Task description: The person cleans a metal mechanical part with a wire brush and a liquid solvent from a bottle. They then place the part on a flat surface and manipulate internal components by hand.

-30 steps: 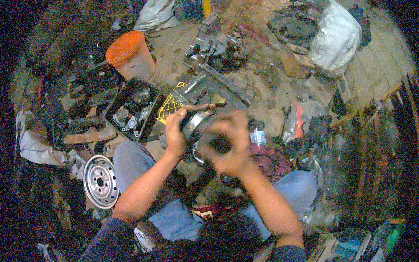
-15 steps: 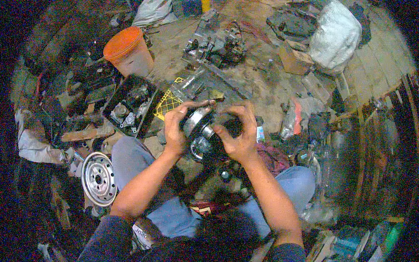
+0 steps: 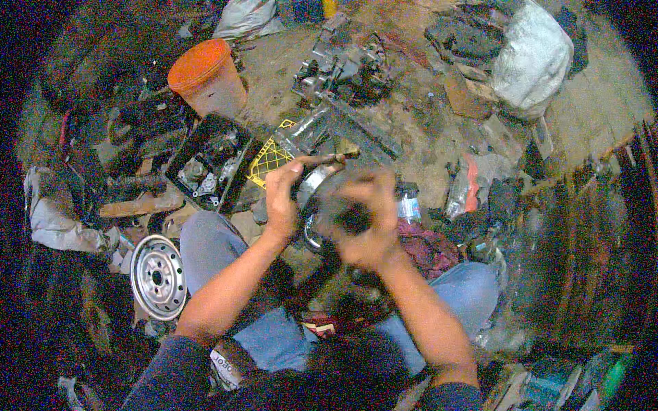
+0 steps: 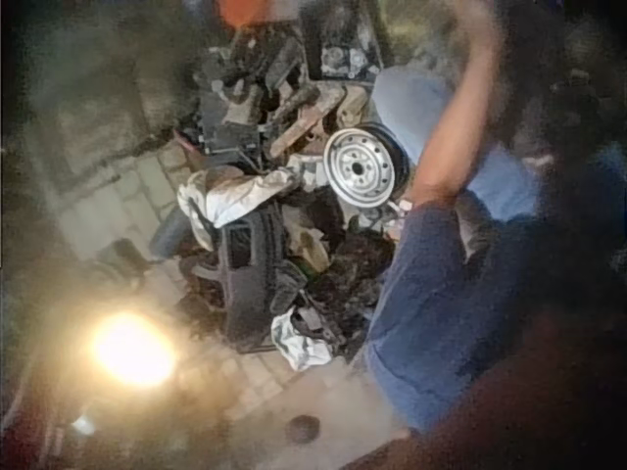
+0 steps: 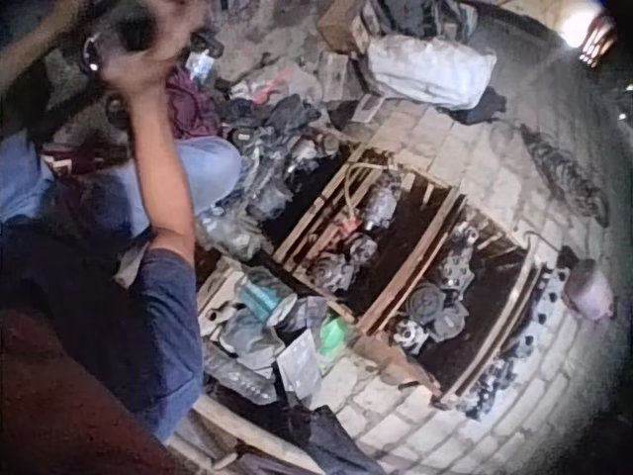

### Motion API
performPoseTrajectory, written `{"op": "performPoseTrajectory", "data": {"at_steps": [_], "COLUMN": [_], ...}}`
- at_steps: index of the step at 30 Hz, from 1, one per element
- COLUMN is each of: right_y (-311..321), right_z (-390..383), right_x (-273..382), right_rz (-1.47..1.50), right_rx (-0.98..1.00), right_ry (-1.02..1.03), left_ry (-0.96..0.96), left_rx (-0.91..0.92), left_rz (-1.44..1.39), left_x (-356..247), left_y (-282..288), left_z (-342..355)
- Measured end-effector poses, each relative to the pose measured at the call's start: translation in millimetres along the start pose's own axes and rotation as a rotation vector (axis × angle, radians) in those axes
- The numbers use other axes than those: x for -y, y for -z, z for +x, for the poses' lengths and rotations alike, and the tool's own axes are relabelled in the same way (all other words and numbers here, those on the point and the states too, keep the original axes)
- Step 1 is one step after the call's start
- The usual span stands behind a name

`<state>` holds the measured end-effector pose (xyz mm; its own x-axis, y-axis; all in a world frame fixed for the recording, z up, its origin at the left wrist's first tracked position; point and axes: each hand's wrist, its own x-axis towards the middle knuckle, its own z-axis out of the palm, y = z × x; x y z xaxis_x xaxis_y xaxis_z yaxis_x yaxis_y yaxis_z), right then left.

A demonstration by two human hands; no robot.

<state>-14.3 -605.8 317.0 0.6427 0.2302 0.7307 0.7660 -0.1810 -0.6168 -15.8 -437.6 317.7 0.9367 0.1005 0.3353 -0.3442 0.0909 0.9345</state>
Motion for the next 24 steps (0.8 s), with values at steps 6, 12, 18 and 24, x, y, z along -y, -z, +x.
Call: {"op": "performPoseTrajectory", "data": {"at_steps": [6,12,18,24], "right_y": [0,2,3,-2], "right_z": [10,-1,6,11], "right_x": [20,-2,-2,27], "right_rz": [-0.01,0.056,0.051,-0.008], "right_rx": [0.056,-0.031,-0.085,0.089], "right_ry": [0.087,-0.208,-0.187,0.209], "left_ry": [-0.02,-0.01,-0.007,0.084], "left_rx": [-0.021,-0.06,-0.034,-0.006], "left_rz": [-0.001,-0.013,-0.042,0.028], "left_x": [12,7,6,12], "left_y": [-1,-1,-3,-2], "left_z": [-3,1,-1,-1]}}
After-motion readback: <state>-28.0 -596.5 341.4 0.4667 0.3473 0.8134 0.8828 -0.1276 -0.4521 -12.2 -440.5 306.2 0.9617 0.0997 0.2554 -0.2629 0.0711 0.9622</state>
